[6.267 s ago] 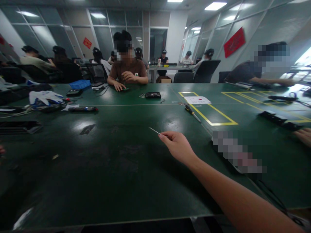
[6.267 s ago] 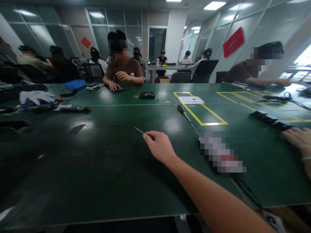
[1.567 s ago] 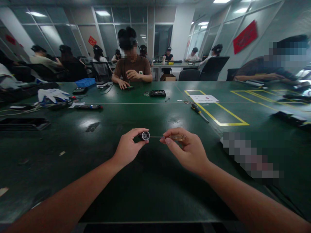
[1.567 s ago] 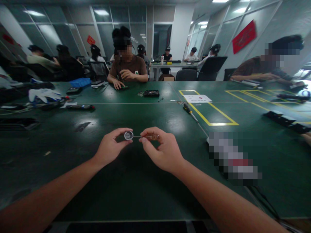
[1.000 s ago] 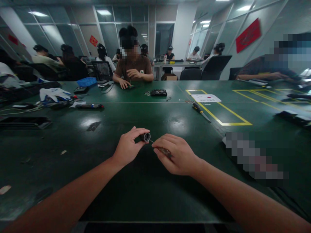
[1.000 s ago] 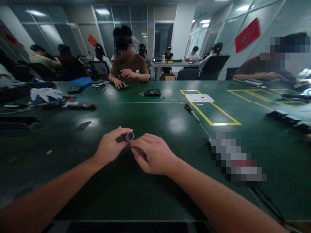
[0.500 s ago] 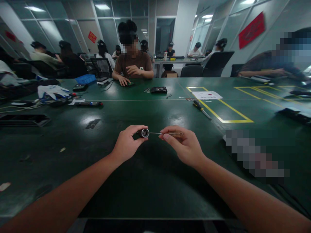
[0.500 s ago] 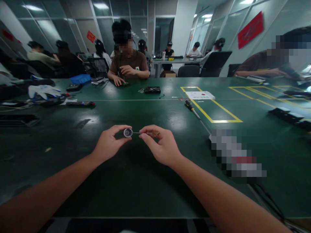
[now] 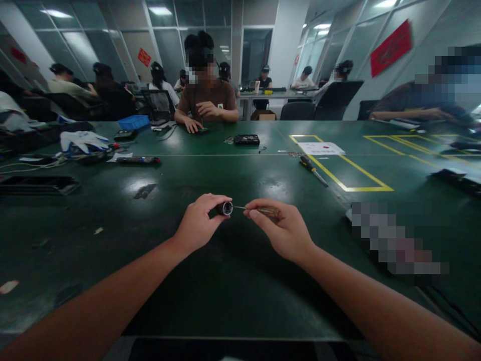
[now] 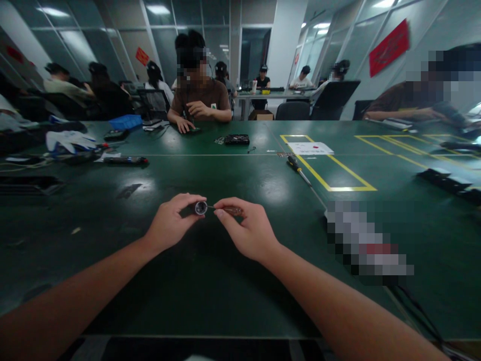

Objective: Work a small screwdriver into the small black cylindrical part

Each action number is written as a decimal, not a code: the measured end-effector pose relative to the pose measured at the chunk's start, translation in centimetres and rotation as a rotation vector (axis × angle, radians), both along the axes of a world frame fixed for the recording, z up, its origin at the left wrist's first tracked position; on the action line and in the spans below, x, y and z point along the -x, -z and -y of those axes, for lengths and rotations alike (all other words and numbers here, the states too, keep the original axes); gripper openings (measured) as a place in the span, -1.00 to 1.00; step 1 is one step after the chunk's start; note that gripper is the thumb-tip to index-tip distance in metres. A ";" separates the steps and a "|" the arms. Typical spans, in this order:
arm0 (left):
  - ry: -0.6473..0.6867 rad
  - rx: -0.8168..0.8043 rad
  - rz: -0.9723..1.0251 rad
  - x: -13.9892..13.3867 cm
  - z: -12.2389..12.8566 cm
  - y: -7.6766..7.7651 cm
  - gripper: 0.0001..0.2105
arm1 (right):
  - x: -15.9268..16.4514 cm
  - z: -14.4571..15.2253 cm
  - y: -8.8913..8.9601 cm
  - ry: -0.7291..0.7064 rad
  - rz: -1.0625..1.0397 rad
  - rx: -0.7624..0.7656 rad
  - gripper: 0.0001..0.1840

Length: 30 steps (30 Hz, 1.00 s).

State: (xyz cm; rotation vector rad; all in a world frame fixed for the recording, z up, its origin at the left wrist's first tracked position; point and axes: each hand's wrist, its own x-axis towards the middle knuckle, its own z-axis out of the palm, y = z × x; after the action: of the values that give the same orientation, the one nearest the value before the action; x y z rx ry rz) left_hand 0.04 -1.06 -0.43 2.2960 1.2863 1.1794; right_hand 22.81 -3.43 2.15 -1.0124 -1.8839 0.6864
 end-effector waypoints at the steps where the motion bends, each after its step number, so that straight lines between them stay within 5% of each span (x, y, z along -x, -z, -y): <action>1: 0.000 0.000 -0.001 0.0 0.0 0.1 -0.66 | -0.1 -0.2 0.2 0.002 -0.064 0.037 -0.81; 4: -0.009 -0.008 -0.004 -0.1 -0.1 0.3 -0.66 | -0.2 -0.3 0.4 -0.011 -0.107 0.059 -0.81; 12: -0.004 -0.019 -0.011 0.0 -0.2 0.5 -0.68 | 0.1 0.6 -0.6 -0.174 0.312 -0.368 -0.76; 21: -0.003 -0.019 -0.037 0.0 -0.2 0.6 -0.64 | 0.3 0.3 -0.3 -0.011 0.165 -0.183 -0.85; 30: -0.008 -0.013 -0.039 -0.2 -0.2 0.3 -0.66 | 0.2 0.5 -0.6 -0.163 0.271 -0.285 -0.78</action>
State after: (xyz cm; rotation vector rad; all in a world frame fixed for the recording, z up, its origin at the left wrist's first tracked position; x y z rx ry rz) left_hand 0.19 -0.89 -0.72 2.3363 1.3067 1.1549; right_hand 22.62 -3.96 2.76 -0.8053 -2.2437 0.3684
